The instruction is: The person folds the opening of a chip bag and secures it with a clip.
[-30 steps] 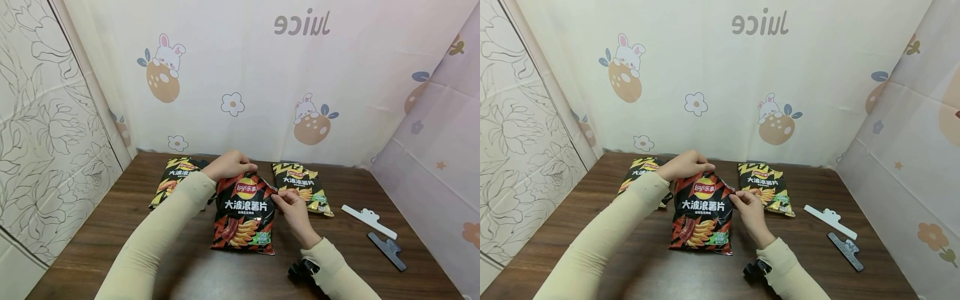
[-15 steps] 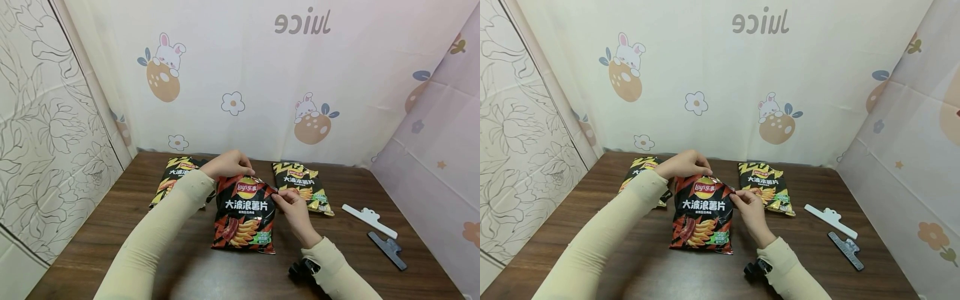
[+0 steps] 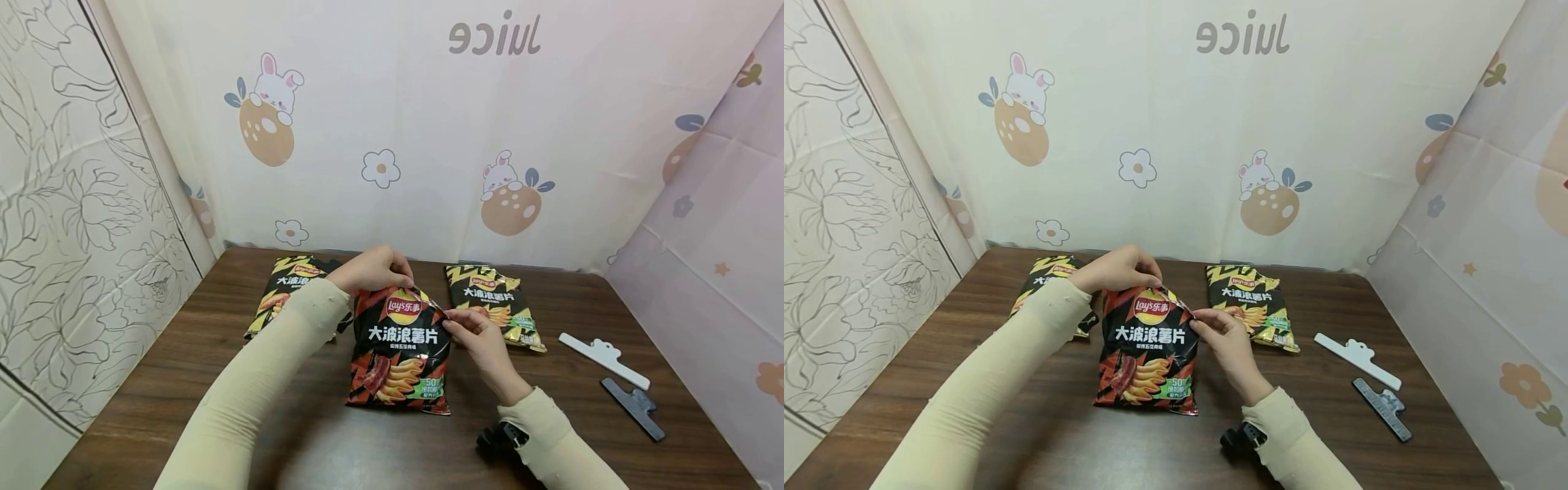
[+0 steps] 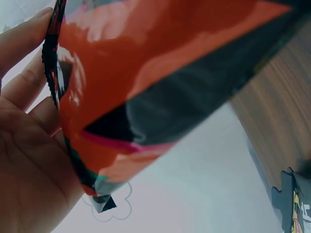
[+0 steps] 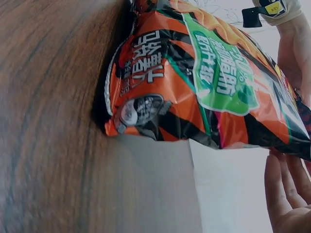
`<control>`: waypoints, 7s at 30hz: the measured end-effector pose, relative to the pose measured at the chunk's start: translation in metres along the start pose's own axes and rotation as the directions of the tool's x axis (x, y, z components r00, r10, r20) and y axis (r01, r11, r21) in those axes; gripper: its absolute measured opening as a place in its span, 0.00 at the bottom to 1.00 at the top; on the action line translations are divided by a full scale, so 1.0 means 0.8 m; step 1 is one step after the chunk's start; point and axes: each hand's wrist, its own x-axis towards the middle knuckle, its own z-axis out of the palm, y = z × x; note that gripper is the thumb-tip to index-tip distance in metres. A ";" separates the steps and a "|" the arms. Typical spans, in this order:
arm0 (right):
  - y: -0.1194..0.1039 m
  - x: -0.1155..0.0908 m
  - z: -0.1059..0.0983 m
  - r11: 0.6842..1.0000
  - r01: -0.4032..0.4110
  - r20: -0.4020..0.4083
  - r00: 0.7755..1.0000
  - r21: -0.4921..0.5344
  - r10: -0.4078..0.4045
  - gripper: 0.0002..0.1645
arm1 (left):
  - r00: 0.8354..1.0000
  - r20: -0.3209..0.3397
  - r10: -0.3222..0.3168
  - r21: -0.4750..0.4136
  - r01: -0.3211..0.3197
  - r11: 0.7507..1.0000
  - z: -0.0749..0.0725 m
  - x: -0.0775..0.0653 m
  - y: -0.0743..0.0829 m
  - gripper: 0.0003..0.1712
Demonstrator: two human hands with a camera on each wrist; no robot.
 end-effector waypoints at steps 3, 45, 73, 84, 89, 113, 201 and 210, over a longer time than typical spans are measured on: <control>-0.002 0.000 -0.005 0.999 0.010 0.042 0.999 -0.031 -0.009 0.24 | 1.000 0.001 -0.002 -0.014 0.002 1.000 0.000 0.000 0.000 0.08; -0.015 0.011 -0.001 0.985 0.048 0.080 0.996 -0.164 -0.035 0.21 | 0.999 -0.030 0.018 -0.033 -0.019 0.999 0.004 -0.004 -0.001 0.08; -0.012 0.008 0.001 0.981 0.080 0.050 0.996 -0.176 -0.073 0.19 | 0.996 -0.088 -0.028 0.046 0.032 0.998 0.006 -0.016 -0.004 0.09; -0.011 0.002 -0.001 0.977 0.077 0.047 0.997 -0.199 -0.069 0.20 | 0.994 -0.108 -0.005 0.069 0.012 0.998 0.009 -0.015 -0.005 0.09; -0.010 0.001 -0.006 0.955 0.109 0.053 0.994 -0.275 -0.098 0.20 | 0.993 -0.118 -0.001 0.076 0.010 0.997 0.012 -0.016 -0.004 0.09; -0.032 0.002 -0.115 0.822 0.258 0.036 0.960 -0.508 -0.279 0.20 | 0.994 -0.108 0.011 0.054 -0.005 0.999 0.011 -0.015 -0.005 0.09; 0.056 -0.031 -0.359 0.485 -0.193 -0.131 0.979 -0.853 0.158 0.20 | 0.994 -0.106 0.024 0.067 -0.017 0.998 0.008 -0.012 -0.007 0.10; 0.053 -0.034 -0.361 0.484 -0.205 -0.139 0.976 -0.851 0.169 0.21 | 0.993 -0.114 0.022 0.077 -0.013 0.997 0.008 -0.012 -0.007 0.10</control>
